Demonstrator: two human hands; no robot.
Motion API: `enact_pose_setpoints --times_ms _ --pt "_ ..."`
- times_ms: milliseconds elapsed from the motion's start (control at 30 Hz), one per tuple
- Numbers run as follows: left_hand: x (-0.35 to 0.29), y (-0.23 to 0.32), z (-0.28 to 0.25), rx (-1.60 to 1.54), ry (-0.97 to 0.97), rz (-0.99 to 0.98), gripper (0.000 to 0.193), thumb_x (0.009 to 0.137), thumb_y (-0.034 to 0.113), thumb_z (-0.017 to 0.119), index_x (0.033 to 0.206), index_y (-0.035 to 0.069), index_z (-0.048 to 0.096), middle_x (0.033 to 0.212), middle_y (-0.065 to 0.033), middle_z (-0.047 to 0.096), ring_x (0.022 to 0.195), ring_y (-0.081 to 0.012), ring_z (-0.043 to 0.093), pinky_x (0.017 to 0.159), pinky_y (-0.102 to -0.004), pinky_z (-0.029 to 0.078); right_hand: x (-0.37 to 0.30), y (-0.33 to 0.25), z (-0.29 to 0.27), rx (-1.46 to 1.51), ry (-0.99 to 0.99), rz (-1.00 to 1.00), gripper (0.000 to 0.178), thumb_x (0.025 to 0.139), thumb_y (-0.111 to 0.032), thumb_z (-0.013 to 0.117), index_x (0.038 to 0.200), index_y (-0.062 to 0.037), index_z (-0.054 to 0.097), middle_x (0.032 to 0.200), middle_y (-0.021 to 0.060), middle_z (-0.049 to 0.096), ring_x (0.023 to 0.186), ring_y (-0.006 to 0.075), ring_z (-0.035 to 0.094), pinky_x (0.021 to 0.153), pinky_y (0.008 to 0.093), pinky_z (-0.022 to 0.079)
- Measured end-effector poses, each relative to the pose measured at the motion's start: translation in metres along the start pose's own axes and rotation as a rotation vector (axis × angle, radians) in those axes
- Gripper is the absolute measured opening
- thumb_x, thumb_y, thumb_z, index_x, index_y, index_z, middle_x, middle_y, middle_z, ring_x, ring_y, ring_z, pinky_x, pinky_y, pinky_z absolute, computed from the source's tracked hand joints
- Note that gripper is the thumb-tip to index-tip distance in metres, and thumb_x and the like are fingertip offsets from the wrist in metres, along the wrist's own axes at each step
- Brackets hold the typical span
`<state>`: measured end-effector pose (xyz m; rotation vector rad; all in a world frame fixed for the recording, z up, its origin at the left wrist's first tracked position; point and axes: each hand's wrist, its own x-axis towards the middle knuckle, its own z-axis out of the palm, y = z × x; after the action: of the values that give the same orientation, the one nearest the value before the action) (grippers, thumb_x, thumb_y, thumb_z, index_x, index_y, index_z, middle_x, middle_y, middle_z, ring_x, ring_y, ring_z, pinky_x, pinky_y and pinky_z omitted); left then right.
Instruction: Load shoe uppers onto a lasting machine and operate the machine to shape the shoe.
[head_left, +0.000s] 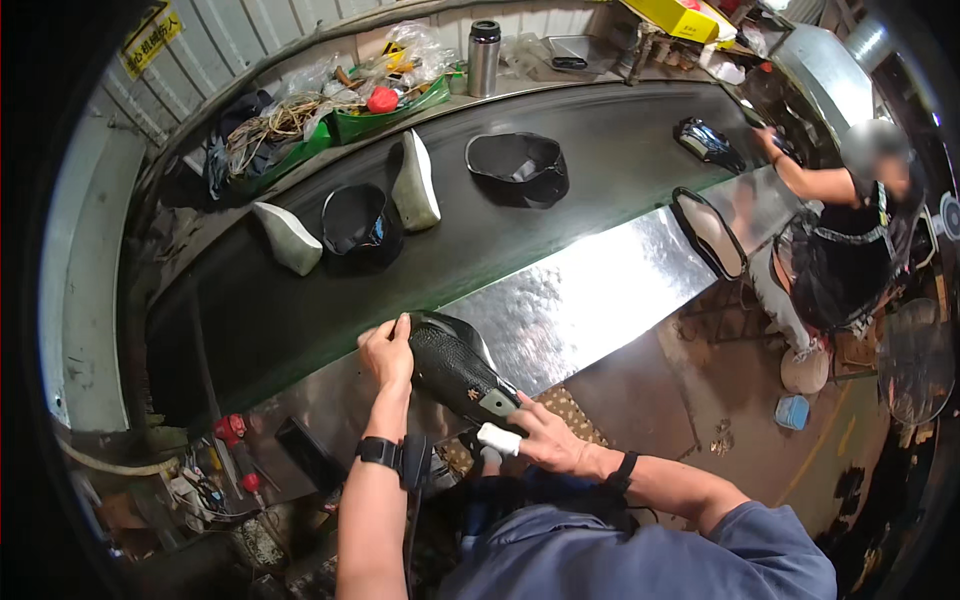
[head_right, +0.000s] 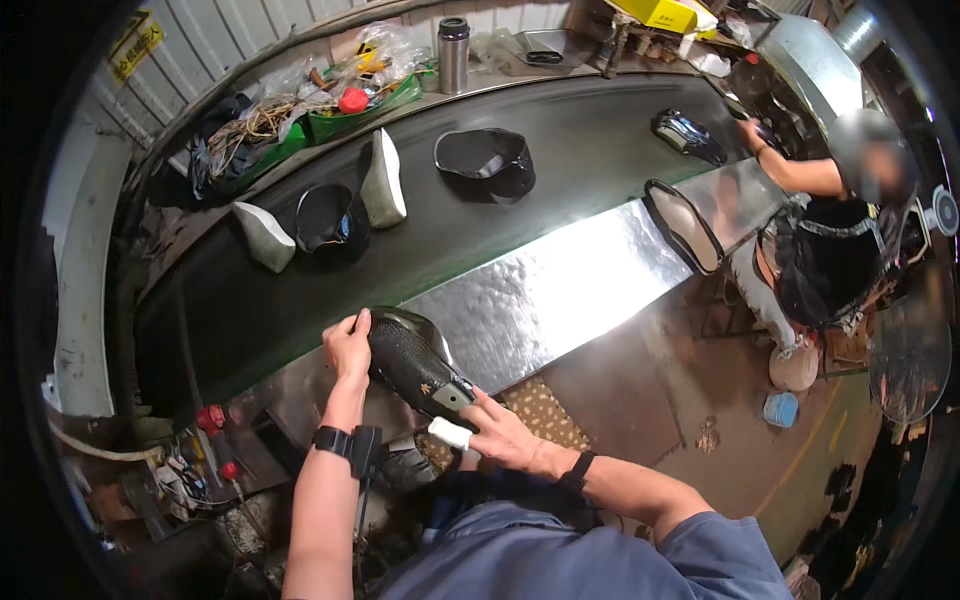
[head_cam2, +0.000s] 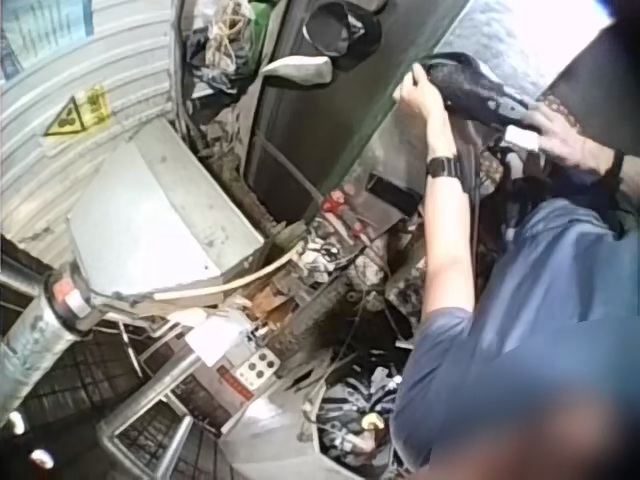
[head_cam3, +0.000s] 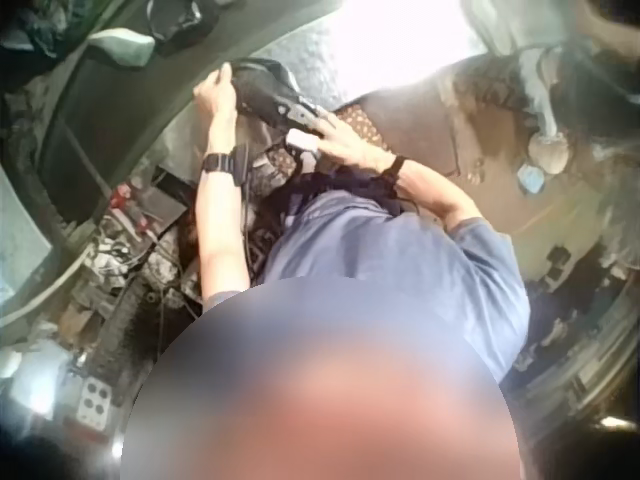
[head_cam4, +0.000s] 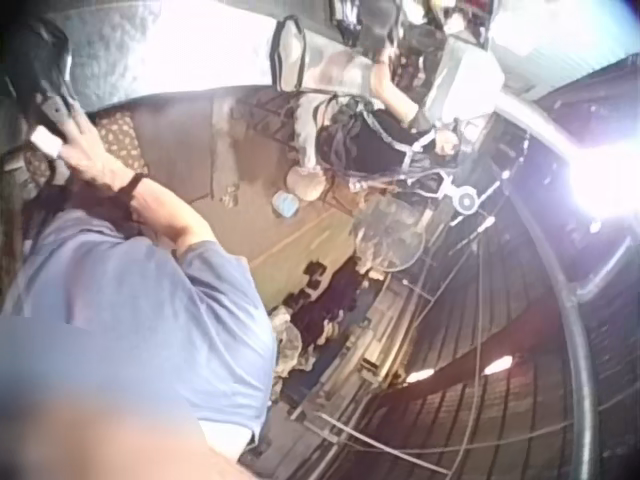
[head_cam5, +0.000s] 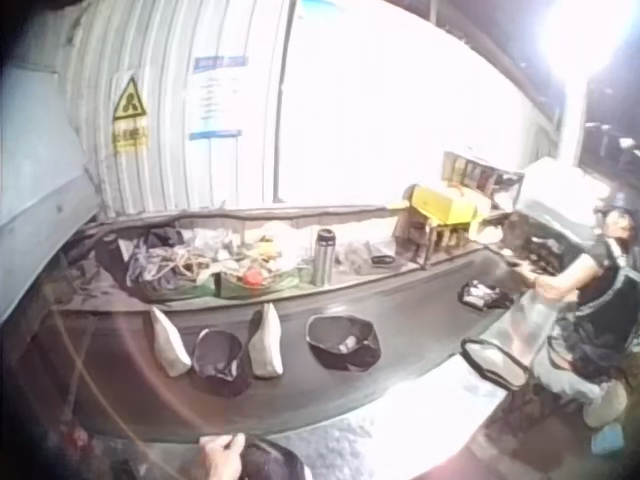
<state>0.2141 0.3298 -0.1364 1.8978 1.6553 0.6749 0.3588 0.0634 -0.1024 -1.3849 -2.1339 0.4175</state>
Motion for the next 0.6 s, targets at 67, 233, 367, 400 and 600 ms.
enact_pose_setpoints --times_ms 67,233,367,400,600 --pt "0.009 -0.007 0.008 0.003 0.081 0.066 0.024 0.089 0.03 0.072 0.093 0.007 0.077 0.098 -0.0163 0.07 0.092 -0.0339 0.065 0.085 -0.0431 0.049 0.012 0.001 0.01 0.127 0.266 0.228 0.047 0.076 -0.007 0.075 0.122 -0.0047 0.063 0.123 0.0169 0.054 0.114 0.0393 0.053 0.114 0.0521 0.035" --pt "-0.006 -0.004 0.017 -0.223 0.109 -0.128 0.024 0.09 0.026 0.072 0.097 0.003 0.076 0.096 -0.0144 0.074 0.085 -0.0273 0.069 0.081 -0.0383 0.052 0.018 0.025 0.019 0.525 0.453 0.465 0.093 0.073 -0.017 0.088 0.148 0.0003 0.037 0.149 0.0249 0.041 0.14 0.0398 0.04 0.116 0.0409 0.033" --pt "-0.017 -0.029 0.0 -0.61 -0.093 -0.425 0.038 0.091 0.021 0.073 0.119 -0.004 0.067 0.111 -0.0137 0.07 0.095 -0.0202 0.066 0.087 -0.032 0.051 0.0 0.033 0.015 0.458 0.256 0.347 0.093 0.075 -0.017 0.086 0.151 -0.0001 0.033 0.153 0.0251 0.037 0.144 0.0397 0.035 0.12 0.048 0.027" --pt "-0.013 -0.034 -0.008 -0.531 -0.067 -0.43 0.05 0.089 0.025 0.075 0.128 -0.003 0.062 0.118 -0.0169 0.068 0.102 -0.0228 0.065 0.092 -0.034 0.05 0.006 0.031 0.016 0.419 0.225 0.296 0.093 0.076 -0.017 0.085 0.151 -0.0001 0.033 0.154 0.0251 0.037 0.144 0.04 0.035 0.12 0.051 0.026" --pt "-0.032 0.046 0.001 0.092 -0.16 -0.313 0.054 0.073 0.038 0.078 0.107 0.001 0.058 0.11 -0.0256 0.063 0.107 -0.0424 0.061 0.094 -0.0503 0.047 -0.01 0.043 0.019 0.396 0.118 0.318 0.088 0.08 -0.022 0.082 0.15 -0.0008 0.033 0.155 0.0226 0.036 0.144 0.0396 0.034 0.12 0.0549 0.024"
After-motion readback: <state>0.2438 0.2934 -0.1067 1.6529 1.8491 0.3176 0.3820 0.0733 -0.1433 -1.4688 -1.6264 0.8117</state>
